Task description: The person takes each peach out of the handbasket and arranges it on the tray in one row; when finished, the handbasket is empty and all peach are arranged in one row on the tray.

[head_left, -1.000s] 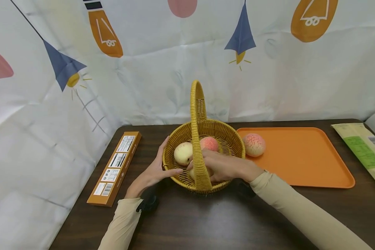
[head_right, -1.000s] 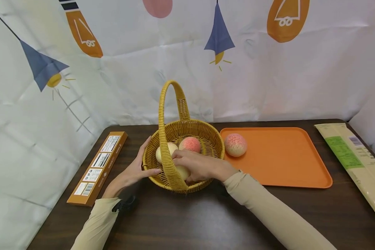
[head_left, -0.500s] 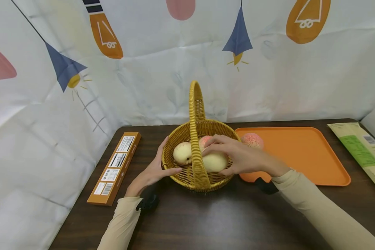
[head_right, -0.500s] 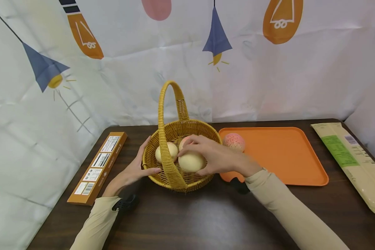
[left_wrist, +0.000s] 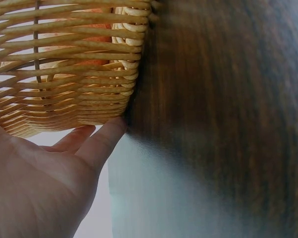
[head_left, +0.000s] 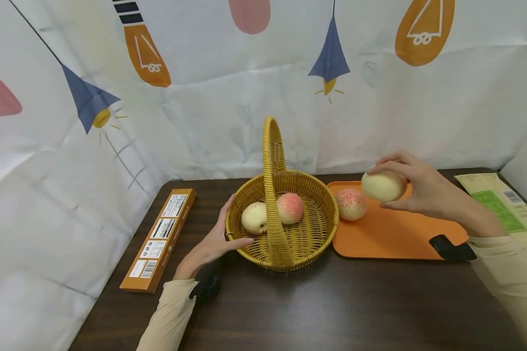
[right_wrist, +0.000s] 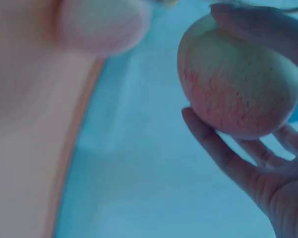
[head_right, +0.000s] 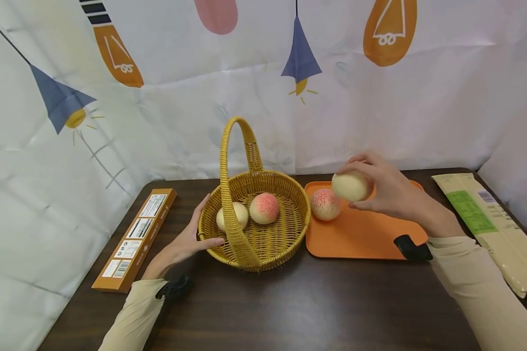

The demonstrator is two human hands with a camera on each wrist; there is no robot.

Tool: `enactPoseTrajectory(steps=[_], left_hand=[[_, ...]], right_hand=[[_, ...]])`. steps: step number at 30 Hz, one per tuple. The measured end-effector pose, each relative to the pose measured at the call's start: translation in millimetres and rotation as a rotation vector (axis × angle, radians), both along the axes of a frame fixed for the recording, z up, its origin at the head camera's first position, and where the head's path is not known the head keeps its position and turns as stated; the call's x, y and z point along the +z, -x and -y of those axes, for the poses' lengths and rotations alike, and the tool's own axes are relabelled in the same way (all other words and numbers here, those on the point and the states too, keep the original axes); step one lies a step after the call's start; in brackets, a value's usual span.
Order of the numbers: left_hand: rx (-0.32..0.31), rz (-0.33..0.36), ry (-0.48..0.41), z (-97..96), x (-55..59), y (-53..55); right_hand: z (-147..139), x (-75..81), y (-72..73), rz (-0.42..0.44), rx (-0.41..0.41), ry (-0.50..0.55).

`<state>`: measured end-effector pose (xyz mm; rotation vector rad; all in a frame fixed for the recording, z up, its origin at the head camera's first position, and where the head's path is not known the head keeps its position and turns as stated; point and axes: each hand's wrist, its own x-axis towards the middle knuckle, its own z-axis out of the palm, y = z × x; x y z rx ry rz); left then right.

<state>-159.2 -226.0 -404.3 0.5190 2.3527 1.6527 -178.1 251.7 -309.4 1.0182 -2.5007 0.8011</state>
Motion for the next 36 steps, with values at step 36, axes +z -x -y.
enactPoseTrajectory(steps=[36], left_hand=[[-0.008, -0.014, -0.008, 0.8, -2.7, 1.9]], right_hand=[[-16.4, -57.0, 6.0, 0.31, -0.089, -0.214]])
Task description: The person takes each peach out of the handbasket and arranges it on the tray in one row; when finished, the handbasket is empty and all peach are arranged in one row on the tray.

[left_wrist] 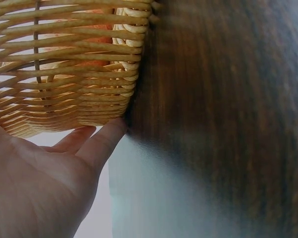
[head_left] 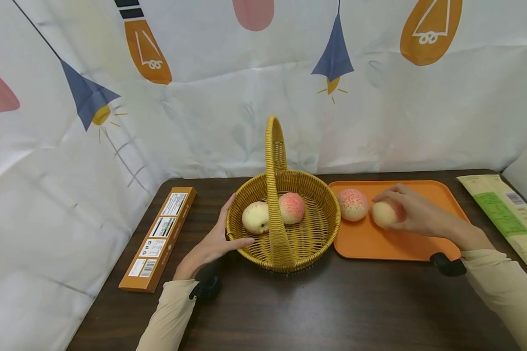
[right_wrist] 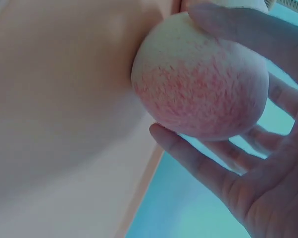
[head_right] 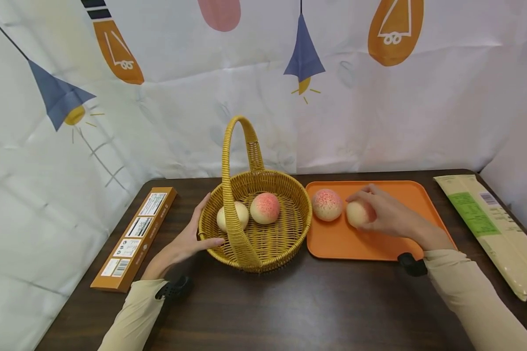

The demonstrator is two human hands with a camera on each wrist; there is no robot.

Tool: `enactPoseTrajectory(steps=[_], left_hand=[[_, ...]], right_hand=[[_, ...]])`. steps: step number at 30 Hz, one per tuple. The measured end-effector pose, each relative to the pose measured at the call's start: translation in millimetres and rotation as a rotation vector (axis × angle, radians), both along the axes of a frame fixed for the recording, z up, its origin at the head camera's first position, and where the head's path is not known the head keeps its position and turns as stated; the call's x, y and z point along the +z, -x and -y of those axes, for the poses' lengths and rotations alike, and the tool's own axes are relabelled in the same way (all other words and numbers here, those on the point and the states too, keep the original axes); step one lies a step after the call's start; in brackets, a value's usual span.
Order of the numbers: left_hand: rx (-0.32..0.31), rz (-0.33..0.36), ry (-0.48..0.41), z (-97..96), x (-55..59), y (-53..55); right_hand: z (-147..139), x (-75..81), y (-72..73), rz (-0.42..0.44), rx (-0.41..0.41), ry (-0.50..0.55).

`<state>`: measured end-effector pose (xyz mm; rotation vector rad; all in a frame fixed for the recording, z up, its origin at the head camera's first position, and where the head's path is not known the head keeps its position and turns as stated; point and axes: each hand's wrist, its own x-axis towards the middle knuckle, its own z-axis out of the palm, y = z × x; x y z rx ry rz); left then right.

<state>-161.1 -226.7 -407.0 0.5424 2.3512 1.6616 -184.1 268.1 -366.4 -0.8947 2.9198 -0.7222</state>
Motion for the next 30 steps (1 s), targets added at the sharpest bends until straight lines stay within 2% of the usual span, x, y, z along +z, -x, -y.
enactPoseTrajectory(steps=[7, 13, 30], left_hand=[[0.001, 0.013, 0.011, -1.5, 0.7, 0.1], [-0.003, 0.007, -0.004, -2.2, 1.0, 0.0], [0.007, 0.015, 0.017, 0.4, 2.1, -0.9]], right_hand=[[-1.6, -1.3, 3.4, 0.017, 0.023, 0.012], [-3.9, -4.5, 11.1, 0.017, -0.019, 0.036], [-4.2, 2.8, 14.6, -0.001, -0.024, 0.04]])
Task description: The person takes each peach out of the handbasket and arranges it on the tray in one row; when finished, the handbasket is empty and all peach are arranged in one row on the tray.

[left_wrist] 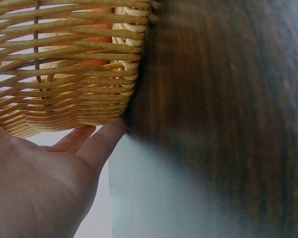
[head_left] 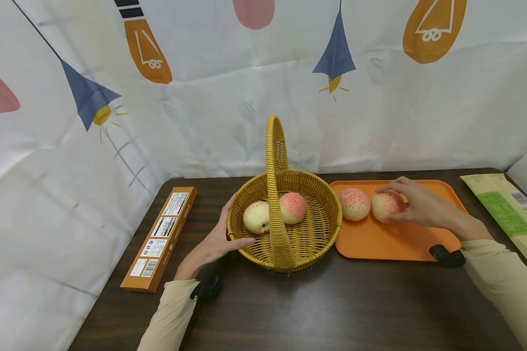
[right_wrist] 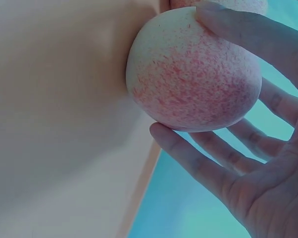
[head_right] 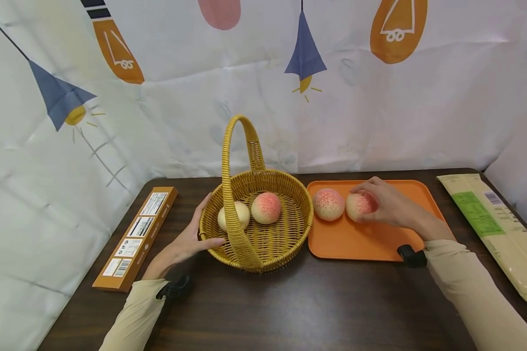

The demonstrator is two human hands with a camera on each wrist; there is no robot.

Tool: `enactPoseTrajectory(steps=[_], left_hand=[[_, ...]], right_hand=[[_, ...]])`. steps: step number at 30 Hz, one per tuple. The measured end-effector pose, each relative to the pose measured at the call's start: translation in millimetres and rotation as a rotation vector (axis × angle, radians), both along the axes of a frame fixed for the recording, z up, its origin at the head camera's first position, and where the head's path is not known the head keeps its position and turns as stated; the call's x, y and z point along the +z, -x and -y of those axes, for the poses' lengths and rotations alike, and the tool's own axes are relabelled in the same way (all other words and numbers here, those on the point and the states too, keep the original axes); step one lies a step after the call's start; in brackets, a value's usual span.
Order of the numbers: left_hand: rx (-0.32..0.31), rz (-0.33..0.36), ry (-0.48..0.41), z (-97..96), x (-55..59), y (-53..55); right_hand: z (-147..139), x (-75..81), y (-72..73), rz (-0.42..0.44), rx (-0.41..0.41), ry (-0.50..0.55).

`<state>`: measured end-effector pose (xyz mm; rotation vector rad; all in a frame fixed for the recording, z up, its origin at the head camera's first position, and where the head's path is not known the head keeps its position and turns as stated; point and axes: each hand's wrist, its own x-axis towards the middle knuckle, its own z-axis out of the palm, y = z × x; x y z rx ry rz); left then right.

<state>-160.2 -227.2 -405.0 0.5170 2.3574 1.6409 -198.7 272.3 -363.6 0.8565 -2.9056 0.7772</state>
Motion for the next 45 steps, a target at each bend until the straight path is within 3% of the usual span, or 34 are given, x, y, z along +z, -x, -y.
enactPoseTrajectory(steps=[5, 9, 15, 18, 23, 28, 33, 45], left_hand=[[-0.001, 0.003, -0.009, 0.3, -1.2, 0.5], [-0.009, -0.009, -0.013, 0.2, -1.2, 1.0], [-0.004, -0.013, 0.012, 0.2, -1.4, -0.2], [0.003, -0.007, 0.024, 1.2, -2.6, -1.3], [0.004, 0.001, 0.01, -0.5, -2.2, -2.4], [0.011, -0.019, 0.045, -1.7, -0.3, -1.6], [0.014, -0.023, 0.053, -1.4, -1.3, -4.1], [0.016, -0.001, 0.03, -1.8, 1.2, -3.5]], right_hand=[[1.8, 4.1, 0.5, 0.007, 0.015, 0.012], [11.7, 19.3, -4.7, -0.013, 0.021, 0.003], [63.1, 55.4, -21.3, -0.077, 0.111, 0.094], [98.7, 59.3, -23.5, -0.122, 0.198, 0.167], [150.1, 44.8, -20.4, -0.111, 0.292, 0.234], [181.1, 17.6, -6.4, -0.017, 0.272, 0.205], [193.2, -5.4, 6.4, 0.065, 0.242, 0.18], [193.4, -8.5, -1.8, 0.059, 0.25, 0.156]])
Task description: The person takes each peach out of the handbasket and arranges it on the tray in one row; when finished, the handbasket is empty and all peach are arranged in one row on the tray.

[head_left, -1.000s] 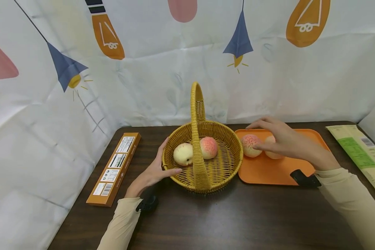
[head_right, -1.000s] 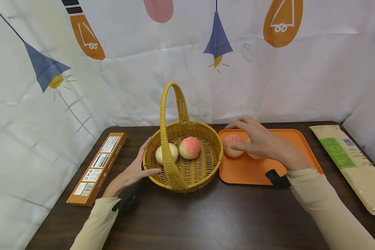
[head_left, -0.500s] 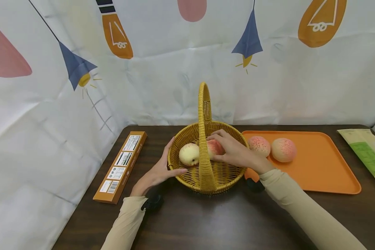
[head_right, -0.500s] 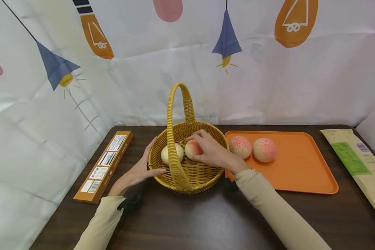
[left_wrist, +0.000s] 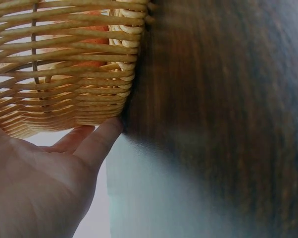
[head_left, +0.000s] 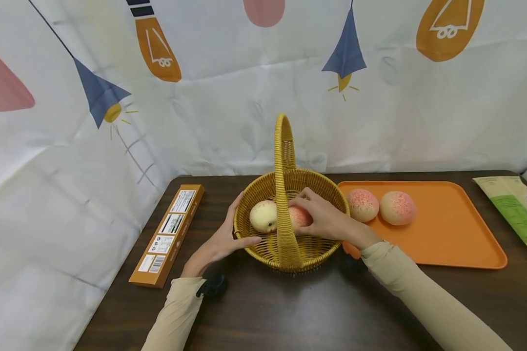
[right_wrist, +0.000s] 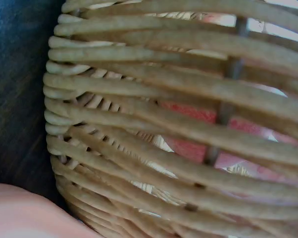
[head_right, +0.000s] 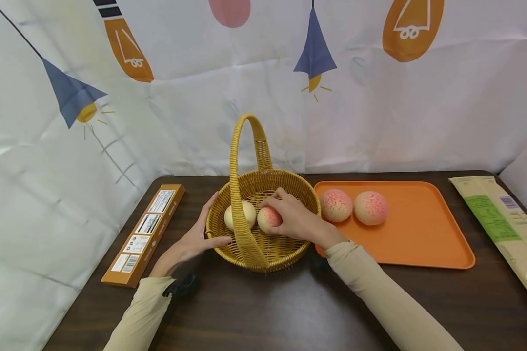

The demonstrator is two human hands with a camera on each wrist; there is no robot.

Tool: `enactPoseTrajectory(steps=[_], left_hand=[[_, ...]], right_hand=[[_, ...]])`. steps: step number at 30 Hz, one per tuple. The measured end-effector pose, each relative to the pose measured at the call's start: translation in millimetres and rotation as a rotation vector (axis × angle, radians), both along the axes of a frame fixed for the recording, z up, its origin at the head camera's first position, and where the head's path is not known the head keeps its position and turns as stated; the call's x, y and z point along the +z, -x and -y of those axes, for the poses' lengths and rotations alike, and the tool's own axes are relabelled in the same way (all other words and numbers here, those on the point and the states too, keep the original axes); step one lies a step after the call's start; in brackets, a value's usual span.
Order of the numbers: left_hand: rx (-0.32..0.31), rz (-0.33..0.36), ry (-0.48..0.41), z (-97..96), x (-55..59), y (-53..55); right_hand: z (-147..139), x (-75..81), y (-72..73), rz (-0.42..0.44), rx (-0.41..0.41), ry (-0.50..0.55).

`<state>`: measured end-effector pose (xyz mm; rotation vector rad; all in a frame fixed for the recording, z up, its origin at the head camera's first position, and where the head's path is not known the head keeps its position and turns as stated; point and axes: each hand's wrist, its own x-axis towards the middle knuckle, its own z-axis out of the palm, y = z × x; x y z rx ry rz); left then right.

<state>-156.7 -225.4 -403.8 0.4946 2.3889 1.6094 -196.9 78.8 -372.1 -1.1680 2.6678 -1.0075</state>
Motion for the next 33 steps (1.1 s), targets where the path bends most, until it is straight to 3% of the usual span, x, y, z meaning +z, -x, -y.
enactPoseTrajectory(steps=[5, 12, 15, 18, 23, 29, 33], left_hand=[[-0.01, -0.003, -0.019, -0.6, 0.5, -0.4], [-0.009, -0.002, -0.008, -2.0, -0.5, 0.3], [-0.011, -0.002, -0.006, -1.8, -1.1, 0.6], [-0.015, -0.003, -0.017, -2.0, -1.5, 1.9], [-0.02, -0.006, -0.013, -2.6, -0.7, 2.3], [-0.023, -0.005, -0.02, -1.2, -0.8, 1.7], [-0.019, -0.009, -0.023, -0.1, -1.8, 1.8]], right_hand=[[0.7, -1.3, -4.5, 0.007, -0.002, -0.001], [-0.2, -1.2, -15.5, -0.047, -0.074, 0.011], [-4.7, 5.7, -22.3, -0.065, -0.105, 0.025], [-14.9, 19.6, -30.0, -0.072, -0.14, 0.065], [-49.2, 56.8, -45.9, -0.086, -0.172, 0.164], [-110.3, 96.7, -61.1, -0.241, -0.225, 0.253], [-153.6, 105.9, -65.2, -0.298, -0.287, 0.279]])
